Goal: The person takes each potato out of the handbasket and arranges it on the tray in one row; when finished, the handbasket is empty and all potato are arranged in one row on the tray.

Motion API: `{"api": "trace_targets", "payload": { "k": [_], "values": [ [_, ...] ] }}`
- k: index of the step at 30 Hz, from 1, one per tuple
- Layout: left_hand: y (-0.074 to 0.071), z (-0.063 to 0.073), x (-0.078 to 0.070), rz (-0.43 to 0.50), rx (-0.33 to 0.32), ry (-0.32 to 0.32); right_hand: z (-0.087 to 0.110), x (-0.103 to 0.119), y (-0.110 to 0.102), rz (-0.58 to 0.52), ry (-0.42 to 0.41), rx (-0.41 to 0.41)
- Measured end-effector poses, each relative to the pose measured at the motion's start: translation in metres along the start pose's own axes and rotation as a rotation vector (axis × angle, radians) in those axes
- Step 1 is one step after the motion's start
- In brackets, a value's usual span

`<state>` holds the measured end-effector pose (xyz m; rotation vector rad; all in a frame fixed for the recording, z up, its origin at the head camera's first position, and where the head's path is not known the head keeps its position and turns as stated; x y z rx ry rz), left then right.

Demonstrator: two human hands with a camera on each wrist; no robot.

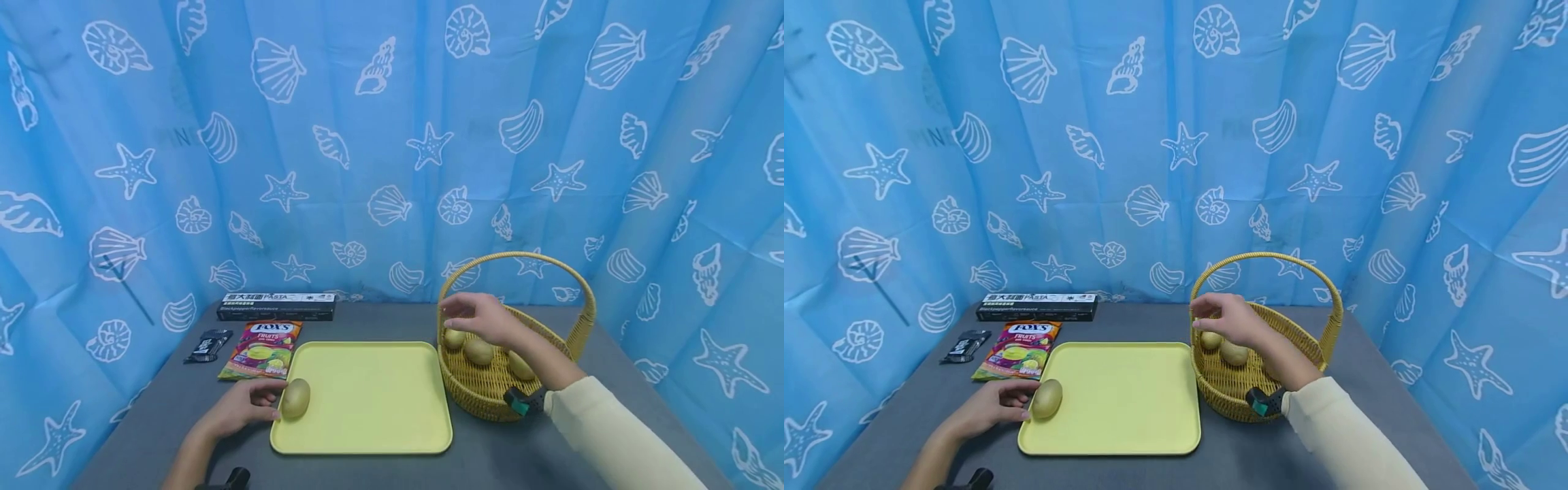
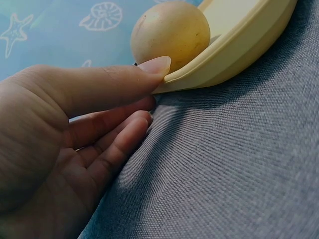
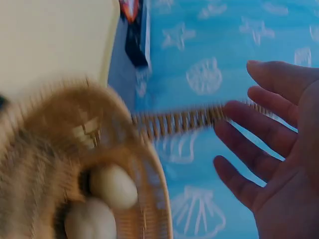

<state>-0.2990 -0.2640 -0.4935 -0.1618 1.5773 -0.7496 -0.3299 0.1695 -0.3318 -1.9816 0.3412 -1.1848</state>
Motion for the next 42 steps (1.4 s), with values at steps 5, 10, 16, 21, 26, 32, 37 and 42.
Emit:
{"api": "trace_targets", "payload": {
  "k": [5, 10, 16, 21, 26, 32, 37, 42],
  "values": [
    [-0.001, 0.001, 0.001, -0.005, -0.001, -0.022, -0.001, -0.030, -0.012, -0.008, 0.051, 0.040],
    [-0.001, 0.001, 0.001, -0.013, -0.003, -0.034, 0.003, -0.062, -0.004, -0.089, 0.174, 0.143],
    [0.001, 0.000, 0.001, 0.007, 0.005, -0.003, 0.011, -0.089, 0.010, -0.097, 0.333, 0.265],
    [0.001, 0.000, 0.002, 0.011, 0.005, 0.000, 0.014, -0.100, 0.020, -0.058, 0.417, 0.333],
    [-0.001, -0.001, 0.004, -0.001, 0.002, -0.017, 0.013, -0.102, 0.028, 0.031, 0.399, 0.384],
    [0.000, -0.003, 0.003, -0.006, -0.001, -0.036, 0.010, -0.101, 0.028, 0.137, 0.332, 0.365],
    [0.000, -0.002, 0.003, -0.005, -0.002, -0.043, 0.010, -0.102, 0.027, 0.172, 0.346, 0.334],
    [-0.001, -0.001, 0.002, -0.009, -0.006, -0.026, 0.011, -0.096, 0.020, 0.159, 0.317, 0.279]
  ]
}}
Point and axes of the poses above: each hand's wrist, its own z-axis away from the middle knuckle, its own y-axis out of the palm, x = y × z, the point moved 6 cm from there along -z, towards the middle knuckle, and after that the axes turned 1 degree about -x, right-handed, at the moved point
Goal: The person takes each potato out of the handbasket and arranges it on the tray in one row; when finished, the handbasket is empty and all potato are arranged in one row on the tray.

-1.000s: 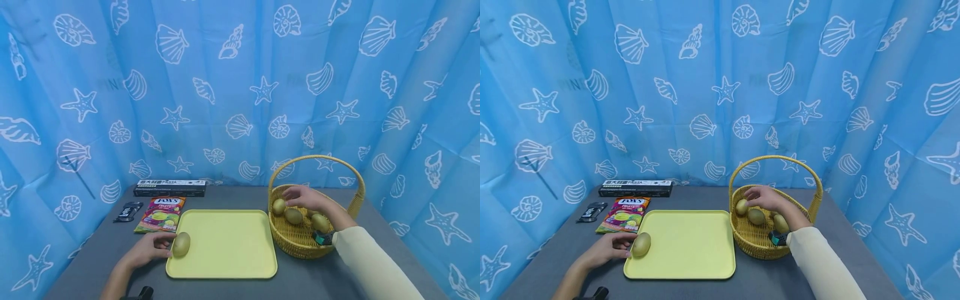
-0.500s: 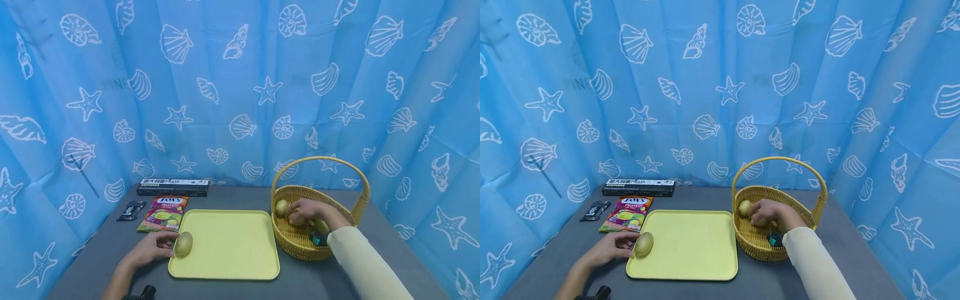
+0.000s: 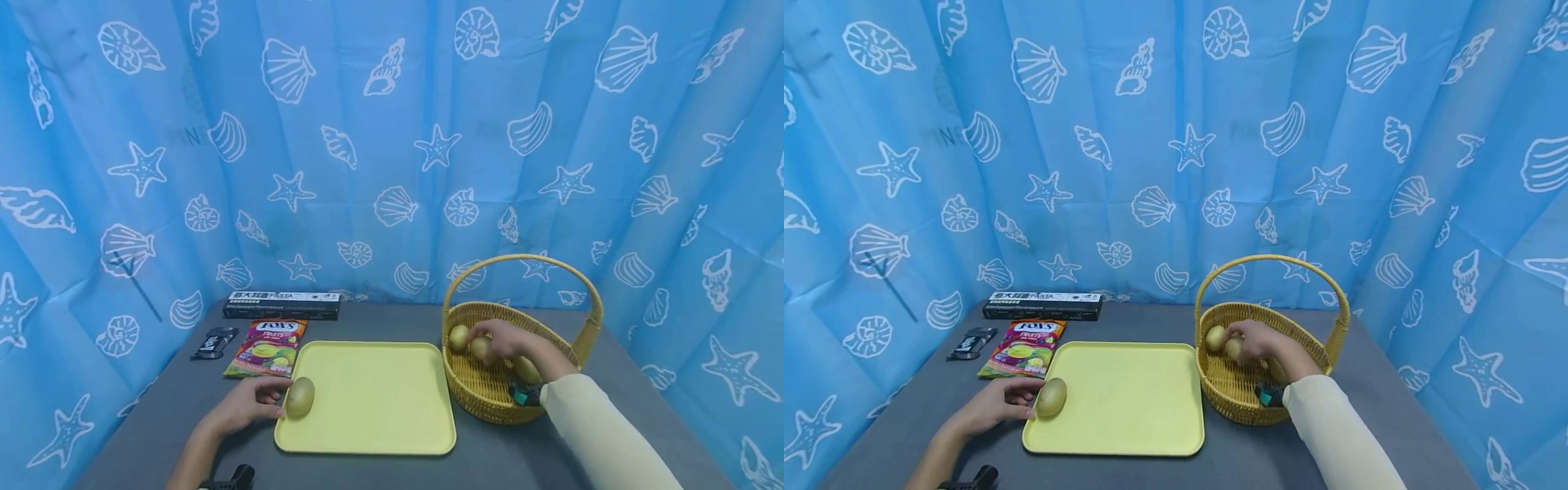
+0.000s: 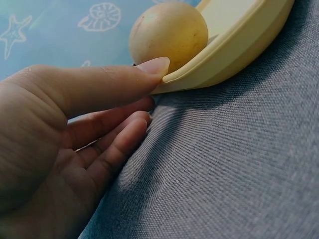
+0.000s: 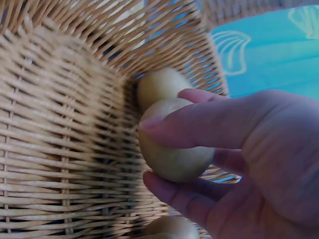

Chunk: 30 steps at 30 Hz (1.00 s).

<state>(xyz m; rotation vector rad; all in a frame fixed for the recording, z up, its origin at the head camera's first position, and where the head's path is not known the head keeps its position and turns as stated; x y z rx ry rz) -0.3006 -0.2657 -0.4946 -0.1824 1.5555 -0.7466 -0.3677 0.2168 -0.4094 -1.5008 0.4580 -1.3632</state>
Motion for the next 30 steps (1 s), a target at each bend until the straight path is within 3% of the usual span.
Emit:
{"api": "trace_targets", "payload": {
  "k": [8, 11, 16, 23, 26, 30],
  "values": [
    [0.000, -0.002, 0.002, 0.014, 0.017, 0.018, 0.020, 0.018, -0.016, 0.025, -0.155, -0.192],
    [0.000, -0.002, 0.002, 0.013, 0.014, 0.023, 0.031, 0.027, -0.018, 0.015, -0.165, -0.263],
    [0.001, -0.002, 0.001, 0.015, 0.015, 0.021, 0.048, 0.044, -0.015, -0.085, -0.185, -0.374],
    [-0.001, 0.000, 0.000, 0.030, 0.016, 0.049, 0.059, 0.074, -0.004, -0.173, -0.309, -0.547],
    [0.000, -0.001, 0.000, 0.039, 0.019, 0.040, 0.061, 0.089, 0.002, -0.170, -0.375, -0.577],
    [0.001, 0.000, 0.000, 0.048, 0.022, 0.020, 0.057, 0.110, 0.014, -0.215, -0.426, -0.555]
  ]
}}
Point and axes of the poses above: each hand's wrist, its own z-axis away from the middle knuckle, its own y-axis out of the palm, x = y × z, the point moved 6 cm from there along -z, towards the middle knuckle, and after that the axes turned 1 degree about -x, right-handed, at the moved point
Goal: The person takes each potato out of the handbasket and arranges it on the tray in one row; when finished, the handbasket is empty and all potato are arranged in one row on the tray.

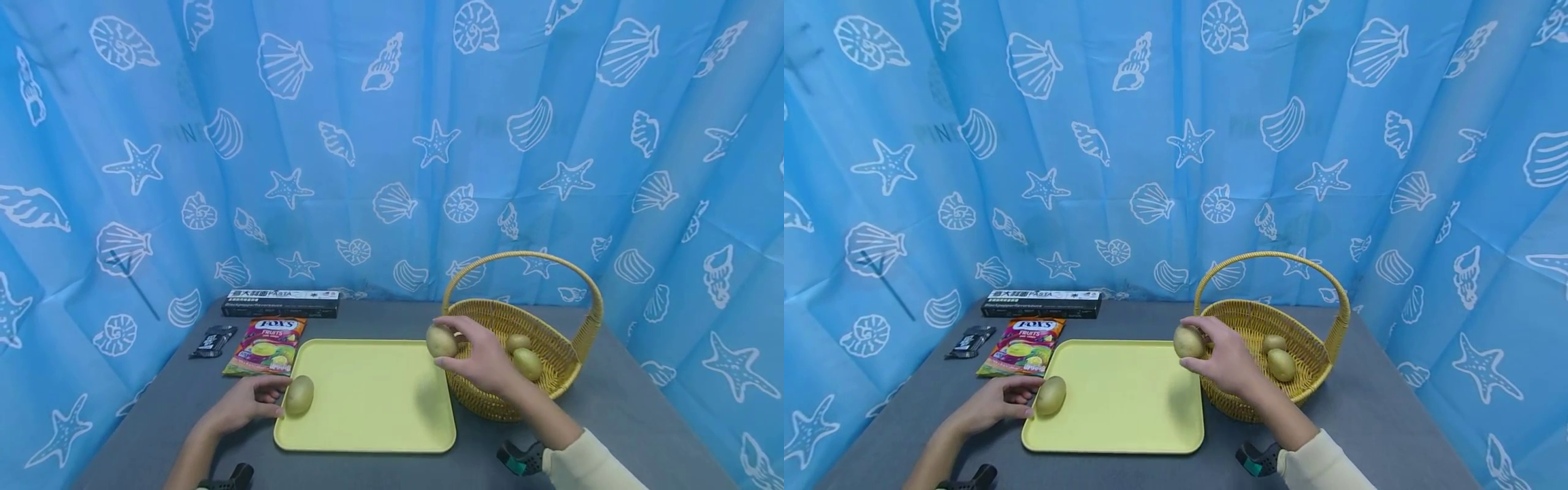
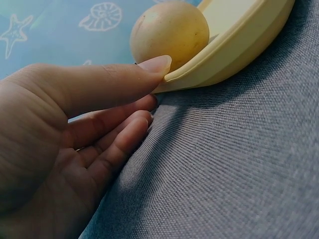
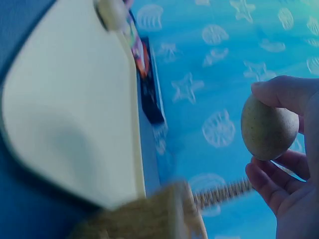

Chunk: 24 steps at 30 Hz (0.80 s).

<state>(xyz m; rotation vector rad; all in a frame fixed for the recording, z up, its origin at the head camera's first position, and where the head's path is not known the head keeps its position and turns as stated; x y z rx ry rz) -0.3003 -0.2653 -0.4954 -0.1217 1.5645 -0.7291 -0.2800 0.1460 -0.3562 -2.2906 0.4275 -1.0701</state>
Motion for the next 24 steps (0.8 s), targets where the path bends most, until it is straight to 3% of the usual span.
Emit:
{"api": "trace_targets", "payload": {
  "k": [7, 13, 24],
  "values": [
    [0.000, 0.003, -0.003, -0.018, 0.001, 0.027, -0.014, 0.011, 0.045, -0.086, 0.027, 0.088],
    [0.000, 0.002, -0.002, -0.024, 0.000, 0.002, -0.021, 0.011, 0.086, -0.116, 0.070, 0.152],
    [0.001, 0.000, 0.000, -0.024, 0.003, -0.010, -0.024, 0.009, 0.149, -0.049, 0.135, 0.248]
  ]
}}
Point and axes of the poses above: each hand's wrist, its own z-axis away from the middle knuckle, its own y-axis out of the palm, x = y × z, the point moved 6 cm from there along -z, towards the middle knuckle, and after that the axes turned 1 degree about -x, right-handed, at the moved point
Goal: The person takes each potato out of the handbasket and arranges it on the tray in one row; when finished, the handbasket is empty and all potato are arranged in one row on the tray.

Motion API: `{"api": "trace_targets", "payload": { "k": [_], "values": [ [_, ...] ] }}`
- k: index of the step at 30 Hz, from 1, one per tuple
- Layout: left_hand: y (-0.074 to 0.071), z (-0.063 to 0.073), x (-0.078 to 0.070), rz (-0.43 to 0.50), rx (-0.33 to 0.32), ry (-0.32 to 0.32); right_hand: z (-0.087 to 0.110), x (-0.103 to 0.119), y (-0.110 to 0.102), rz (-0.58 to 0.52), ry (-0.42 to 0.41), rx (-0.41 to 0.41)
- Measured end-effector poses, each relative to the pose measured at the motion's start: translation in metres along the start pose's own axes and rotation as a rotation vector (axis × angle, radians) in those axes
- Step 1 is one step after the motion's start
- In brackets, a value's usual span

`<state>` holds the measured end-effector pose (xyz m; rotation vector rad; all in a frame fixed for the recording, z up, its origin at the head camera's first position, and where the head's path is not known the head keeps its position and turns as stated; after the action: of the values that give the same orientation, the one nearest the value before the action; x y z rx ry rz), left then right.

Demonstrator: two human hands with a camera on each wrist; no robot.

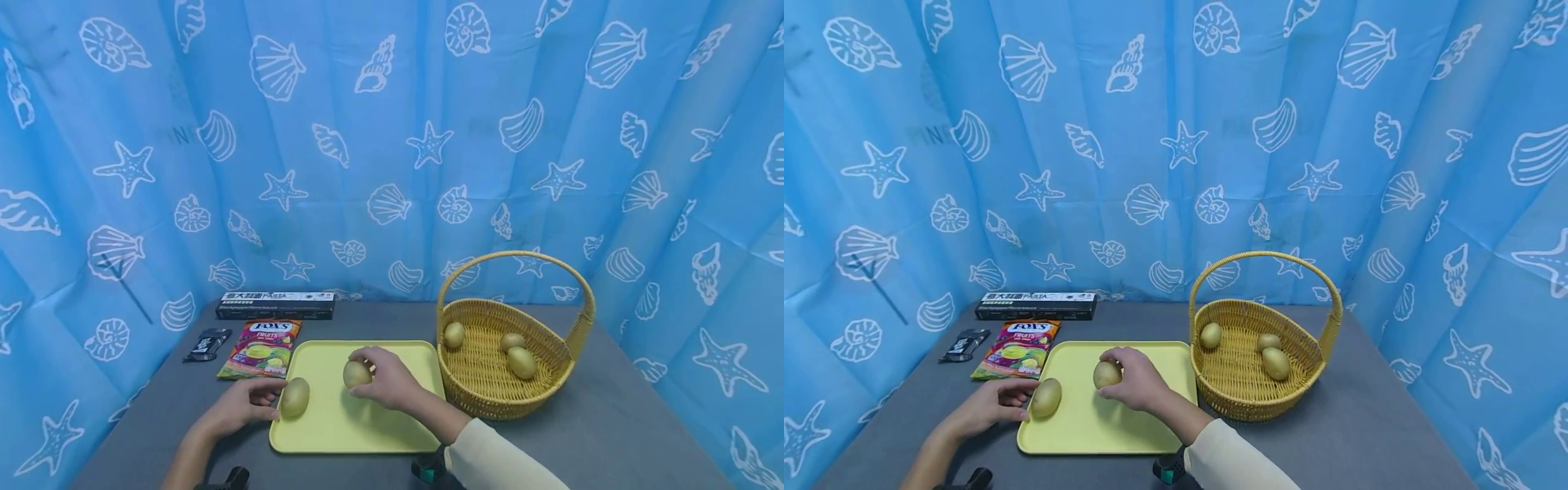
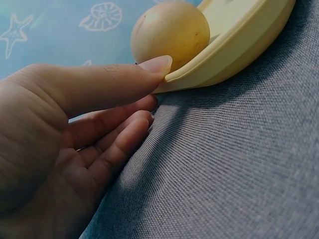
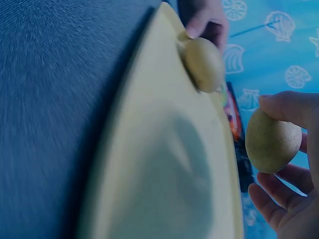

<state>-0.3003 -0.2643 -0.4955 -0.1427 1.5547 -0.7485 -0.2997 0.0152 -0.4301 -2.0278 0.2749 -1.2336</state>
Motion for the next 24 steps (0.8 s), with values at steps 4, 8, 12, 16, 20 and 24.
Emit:
{"api": "trace_targets", "payload": {
  "k": [4, 8, 12, 16, 20, 24],
  "values": [
    [0.000, 0.000, 0.001, 0.003, 0.002, -0.003, -0.004, 0.001, 0.021, 0.036, 0.024, 0.043],
    [0.000, 0.000, 0.001, 0.006, 0.002, -0.005, -0.008, 0.005, 0.038, 0.063, 0.010, 0.065],
    [-0.001, 0.000, 0.001, 0.014, 0.003, 0.008, -0.012, 0.012, 0.050, 0.081, -0.001, 0.070],
    [-0.001, 0.000, 0.001, 0.016, 0.004, 0.013, -0.015, 0.017, 0.059, 0.097, -0.005, 0.059],
    [0.000, 0.000, -0.001, 0.011, 0.005, 0.017, -0.017, 0.019, 0.066, 0.116, -0.002, 0.044],
    [0.000, 0.000, -0.002, 0.014, 0.008, 0.030, -0.019, 0.016, 0.070, 0.132, 0.010, 0.039]
  ]
}}
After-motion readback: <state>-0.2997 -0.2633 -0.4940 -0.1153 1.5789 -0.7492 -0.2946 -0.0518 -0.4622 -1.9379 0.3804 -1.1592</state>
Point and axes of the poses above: each hand's wrist, its own z-axis away from the middle knuckle, its own y-axis out of the palm, x = y × z, the point moved 6 cm from there along -z, towards the middle knuckle, and after that the axes turned 1 degree about -x, right-handed, at the moved point
